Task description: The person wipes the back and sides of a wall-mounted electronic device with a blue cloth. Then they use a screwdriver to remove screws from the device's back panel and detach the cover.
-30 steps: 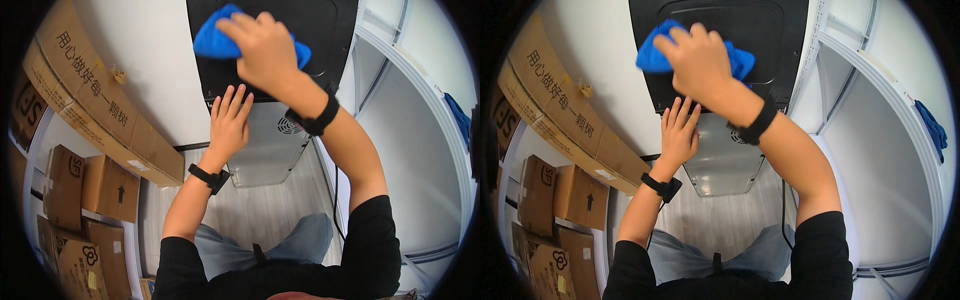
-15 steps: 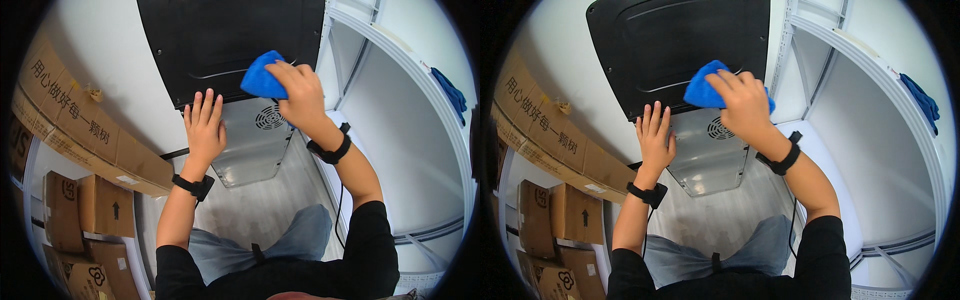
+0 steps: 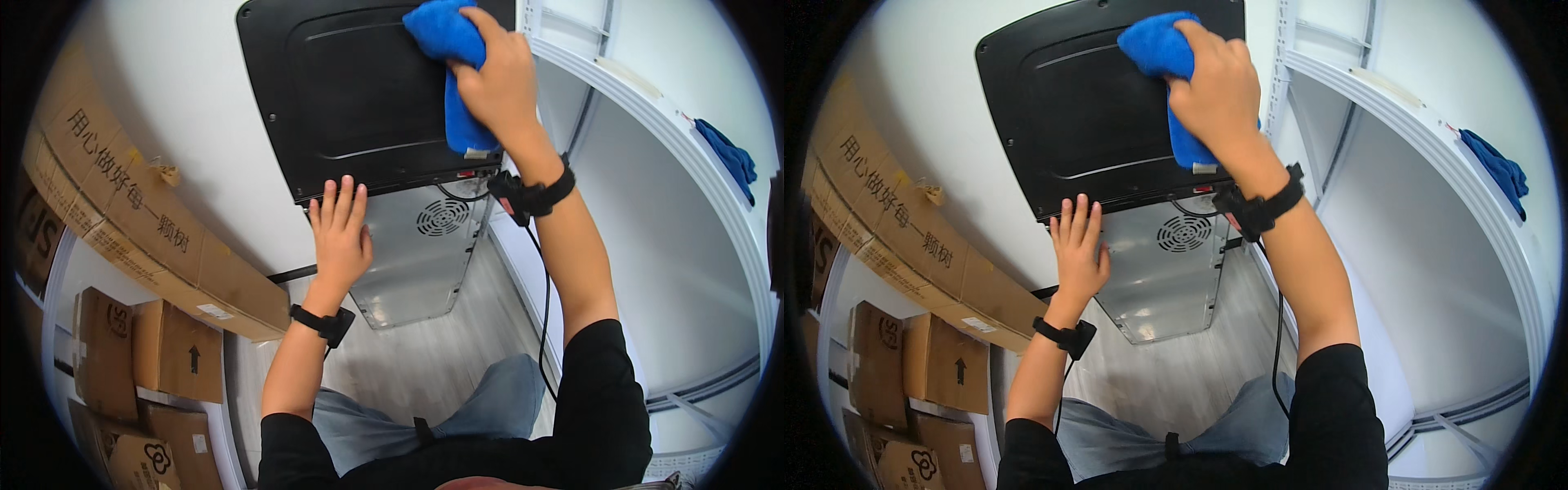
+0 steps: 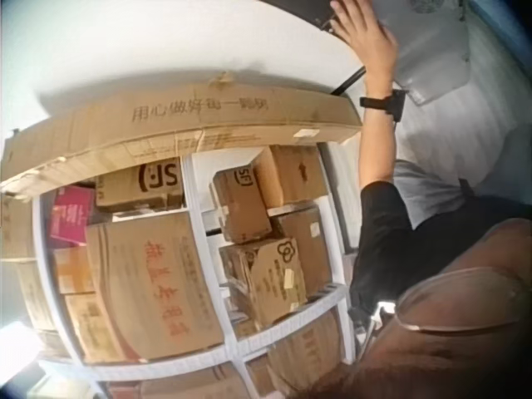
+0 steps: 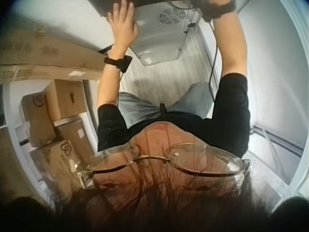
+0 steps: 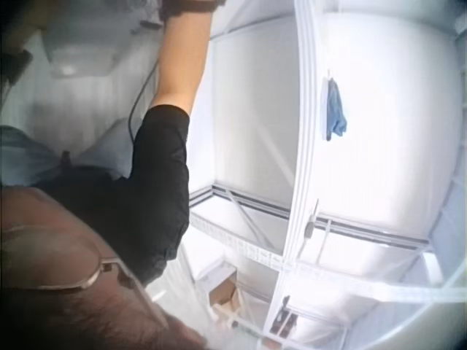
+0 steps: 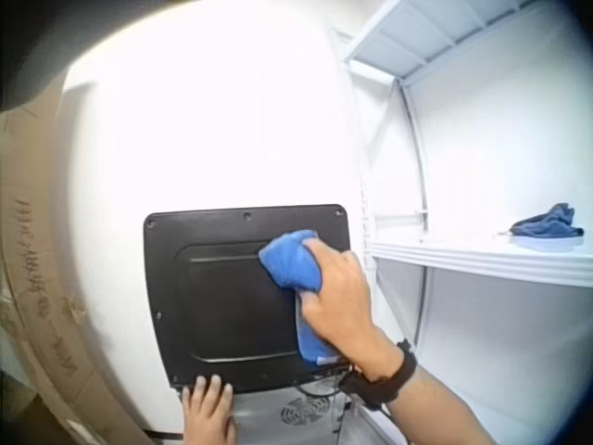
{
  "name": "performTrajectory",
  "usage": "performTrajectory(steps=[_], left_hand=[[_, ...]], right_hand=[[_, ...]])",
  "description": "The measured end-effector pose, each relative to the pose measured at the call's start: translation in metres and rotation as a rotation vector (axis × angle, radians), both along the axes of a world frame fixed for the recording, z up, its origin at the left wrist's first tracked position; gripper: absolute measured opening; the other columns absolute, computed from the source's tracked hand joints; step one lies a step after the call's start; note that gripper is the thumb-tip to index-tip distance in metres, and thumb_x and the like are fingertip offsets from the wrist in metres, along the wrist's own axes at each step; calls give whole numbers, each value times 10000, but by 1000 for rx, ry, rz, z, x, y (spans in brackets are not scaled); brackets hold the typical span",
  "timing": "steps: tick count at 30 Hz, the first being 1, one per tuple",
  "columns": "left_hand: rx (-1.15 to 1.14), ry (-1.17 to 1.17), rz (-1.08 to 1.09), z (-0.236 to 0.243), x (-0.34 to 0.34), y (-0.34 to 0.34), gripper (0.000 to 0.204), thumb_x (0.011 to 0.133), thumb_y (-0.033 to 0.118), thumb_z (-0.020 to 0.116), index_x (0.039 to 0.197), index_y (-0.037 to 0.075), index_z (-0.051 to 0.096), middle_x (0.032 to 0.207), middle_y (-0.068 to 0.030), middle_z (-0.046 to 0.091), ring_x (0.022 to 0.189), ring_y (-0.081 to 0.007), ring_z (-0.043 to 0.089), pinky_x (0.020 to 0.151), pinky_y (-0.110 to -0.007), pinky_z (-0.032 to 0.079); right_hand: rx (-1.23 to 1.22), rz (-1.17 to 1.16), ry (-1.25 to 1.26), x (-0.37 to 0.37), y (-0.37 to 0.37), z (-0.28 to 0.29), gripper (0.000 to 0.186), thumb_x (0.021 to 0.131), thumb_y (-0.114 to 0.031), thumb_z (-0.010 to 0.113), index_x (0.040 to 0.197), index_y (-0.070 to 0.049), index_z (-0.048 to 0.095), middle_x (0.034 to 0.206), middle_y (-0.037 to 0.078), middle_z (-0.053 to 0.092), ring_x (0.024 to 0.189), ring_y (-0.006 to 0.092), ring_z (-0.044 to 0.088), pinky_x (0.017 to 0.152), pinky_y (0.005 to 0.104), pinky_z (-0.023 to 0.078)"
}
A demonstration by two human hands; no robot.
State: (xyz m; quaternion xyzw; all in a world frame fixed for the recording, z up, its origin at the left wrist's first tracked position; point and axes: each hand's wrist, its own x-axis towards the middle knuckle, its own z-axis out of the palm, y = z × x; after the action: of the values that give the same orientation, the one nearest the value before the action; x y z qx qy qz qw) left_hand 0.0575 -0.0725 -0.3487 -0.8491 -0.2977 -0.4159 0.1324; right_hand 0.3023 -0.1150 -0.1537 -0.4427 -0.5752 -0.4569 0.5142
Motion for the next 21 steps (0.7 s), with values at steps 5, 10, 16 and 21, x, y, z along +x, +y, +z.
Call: performTrajectory(steps=[5,10,16,21], left_hand=[[0,45,21,0,-4,2,746,715,17,608,1428,97,406,1537,-140,272,1439,-361,182,1123,-555,136],[-24,33,29,0,-2,-1,691,704,35,619,1375,79,457,1487,-159,339,1410,-375,229,1120,-558,150],[-12,8,-27,-16,-8,2,455,729,72,644,1178,15,596,1324,-213,494,1293,-427,365,1111,-566,161],[-3,-62,-40,-33,-21,-15,421,739,24,625,1160,15,615,1339,-208,499,1272,-403,419,1083,-508,257]], right_hand=[[101,71,-96,-57,21,21,520,571,-49,641,1088,-96,616,899,109,664,785,318,586,651,417,485],[-78,158,-215,-121,36,-24,388,589,-53,672,966,-117,607,844,67,592,792,276,546,606,376,391],[-168,142,-135,-140,26,-112,421,688,-167,694,1098,-175,602,1033,73,550,804,248,488,652,341,374],[-248,149,53,-119,8,-149,449,686,-132,670,1125,-177,588,1106,59,529,923,270,486,736,397,388]])
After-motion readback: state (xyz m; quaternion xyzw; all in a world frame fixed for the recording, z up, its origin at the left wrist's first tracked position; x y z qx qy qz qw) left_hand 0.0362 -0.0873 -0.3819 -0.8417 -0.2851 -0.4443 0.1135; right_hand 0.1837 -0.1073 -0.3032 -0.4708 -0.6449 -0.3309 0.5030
